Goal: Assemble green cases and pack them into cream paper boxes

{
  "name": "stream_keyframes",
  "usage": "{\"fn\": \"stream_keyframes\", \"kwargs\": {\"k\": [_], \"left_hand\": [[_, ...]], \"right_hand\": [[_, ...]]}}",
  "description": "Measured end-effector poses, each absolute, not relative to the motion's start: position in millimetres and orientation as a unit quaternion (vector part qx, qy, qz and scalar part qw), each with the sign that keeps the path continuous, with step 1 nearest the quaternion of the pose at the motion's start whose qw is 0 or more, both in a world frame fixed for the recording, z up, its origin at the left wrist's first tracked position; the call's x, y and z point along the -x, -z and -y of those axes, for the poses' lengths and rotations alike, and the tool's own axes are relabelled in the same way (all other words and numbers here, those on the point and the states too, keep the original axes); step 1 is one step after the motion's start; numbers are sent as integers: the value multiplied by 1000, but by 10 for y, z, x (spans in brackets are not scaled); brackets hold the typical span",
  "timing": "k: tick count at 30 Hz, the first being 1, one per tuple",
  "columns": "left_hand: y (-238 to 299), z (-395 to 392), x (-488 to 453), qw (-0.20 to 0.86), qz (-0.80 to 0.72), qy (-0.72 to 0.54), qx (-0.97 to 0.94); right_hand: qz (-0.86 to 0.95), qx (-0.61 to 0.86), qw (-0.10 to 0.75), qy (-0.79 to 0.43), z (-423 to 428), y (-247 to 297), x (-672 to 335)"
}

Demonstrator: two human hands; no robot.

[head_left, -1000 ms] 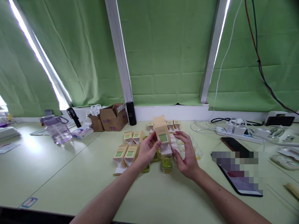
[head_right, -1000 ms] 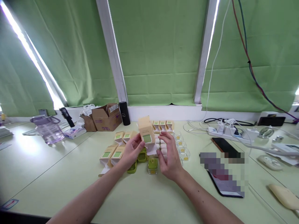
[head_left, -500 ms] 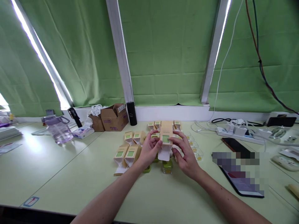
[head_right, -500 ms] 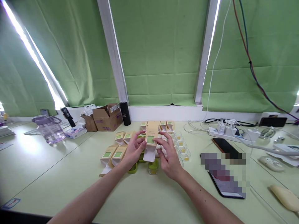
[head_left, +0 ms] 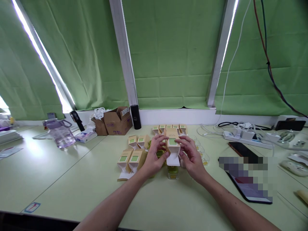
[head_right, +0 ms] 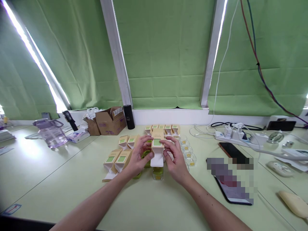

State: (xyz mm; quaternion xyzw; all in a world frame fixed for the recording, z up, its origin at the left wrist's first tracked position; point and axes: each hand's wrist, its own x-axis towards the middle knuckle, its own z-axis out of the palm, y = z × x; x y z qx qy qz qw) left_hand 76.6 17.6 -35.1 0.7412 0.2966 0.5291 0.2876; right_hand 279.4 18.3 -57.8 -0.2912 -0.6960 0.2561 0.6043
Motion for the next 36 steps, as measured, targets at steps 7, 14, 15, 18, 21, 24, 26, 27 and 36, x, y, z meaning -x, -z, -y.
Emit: {"fn": "stream_keyframes", "kwargs": {"k": [7, 14, 15, 18, 21, 24, 26, 27, 36], "left_hand": [[382, -211, -800, 285, -303, -551, -724], [400, -219, -829, 277, -312, -565, -712], [402, -220, -834, 275, -314, -566, -711], [412, -225, -844, 272, -320, -567, -709], [424, -230, -848, 276, -318, -570, -706], [431, -229, -848, 284, -315, -571, -702], [430, -222, -850, 286, -317, -569, -703], [428, -218, -852, 285, -318, -568, -704], [450, -226, -858, 270, -315, -562, -715]], "right_hand": [[704, 299, 589, -259, -168, 578, -2794], [701, 301, 579, -287, -132, 545, -2782], [699, 301, 580, -291, -130, 545, -2780], [698, 298, 578, -299, -131, 547, -2778], [697, 298, 577, -304, -131, 546, -2776], [695, 298, 577, -308, -125, 535, -2772], [691, 298, 580, -314, -122, 527, -2770], [688, 298, 581, -318, -123, 525, -2770], [669, 287, 594, -344, -170, 563, -2773]]}}
